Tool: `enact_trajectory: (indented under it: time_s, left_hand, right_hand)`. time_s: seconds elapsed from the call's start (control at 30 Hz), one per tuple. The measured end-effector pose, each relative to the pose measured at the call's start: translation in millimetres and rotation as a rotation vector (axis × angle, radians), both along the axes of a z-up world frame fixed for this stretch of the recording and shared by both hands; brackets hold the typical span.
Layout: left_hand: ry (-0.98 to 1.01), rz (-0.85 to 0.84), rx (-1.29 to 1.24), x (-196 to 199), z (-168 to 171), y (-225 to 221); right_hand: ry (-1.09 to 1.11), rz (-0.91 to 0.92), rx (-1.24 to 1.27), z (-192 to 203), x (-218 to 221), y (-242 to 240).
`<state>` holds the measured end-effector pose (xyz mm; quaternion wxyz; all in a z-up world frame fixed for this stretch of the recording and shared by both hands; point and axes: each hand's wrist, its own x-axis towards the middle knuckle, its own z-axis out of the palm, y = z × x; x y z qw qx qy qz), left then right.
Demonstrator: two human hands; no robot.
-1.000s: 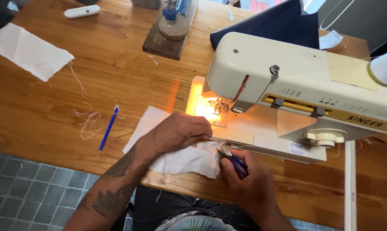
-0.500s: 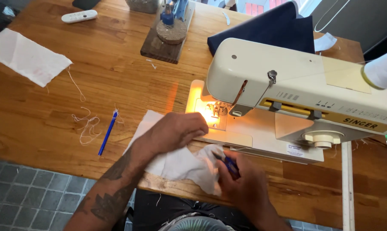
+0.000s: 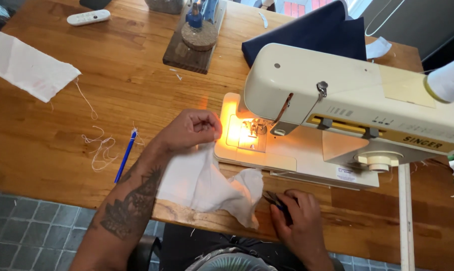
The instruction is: Sewing a piece of white fabric using a sewing machine and trimming threads with snips
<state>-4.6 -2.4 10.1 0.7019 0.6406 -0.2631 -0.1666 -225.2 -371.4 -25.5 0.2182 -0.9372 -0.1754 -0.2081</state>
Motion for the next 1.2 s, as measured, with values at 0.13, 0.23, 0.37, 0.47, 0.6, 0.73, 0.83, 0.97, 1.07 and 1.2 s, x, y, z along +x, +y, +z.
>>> enact_trajectory:
  time_s: [0.13, 0.23, 0.37, 0.47, 0.6, 0.73, 0.83, 0.97, 1.07, 1.2]
  left_hand:
    - [-0.013, -0.037, -0.026, 4, -11, 1]
    - [0.024, -0.039, -0.032, 7, -14, 2]
    - [0.21, -0.021, -0.133, 13, -29, 5]
    - [0.268, -0.028, -0.165, 14, -21, 4]
    - [0.224, -0.007, 0.033, 5, -1, 1]
    - [0.281, -0.023, 0.04, 3, -3, 2]
    - [0.182, 0.011, 0.306, 1, 8, 3]
    - [-0.174, 0.396, 0.449, 6, -7, -1]
    - [-0.635, 0.577, 0.31, -6, 0, -20]
    - [-0.912, 0.448, 0.585, -31, 8, -55]
  right_hand:
    - [-0.023, -0.01, -0.021, -2, 2, 2]
    - [0.002, -0.033, -0.025, -1, 1, 2]
    - [-0.05, -0.004, 0.01, -3, 0, 2]
    - [-0.071, 0.004, 0.014, -4, -1, 2]
    - [-0.066, 0.005, 0.019, 2, -2, 4]
    - [-0.064, 0.003, 0.026, 3, -3, 5]
    - [-0.033, -0.007, 0.049, 0, -4, 0]
    - [-0.011, -0.013, 0.032, -2, 2, -1]
    - [-0.044, -0.008, 0.012, -9, 3, -3]
    - [-0.009, -0.019, 0.017, -26, 6, -12]
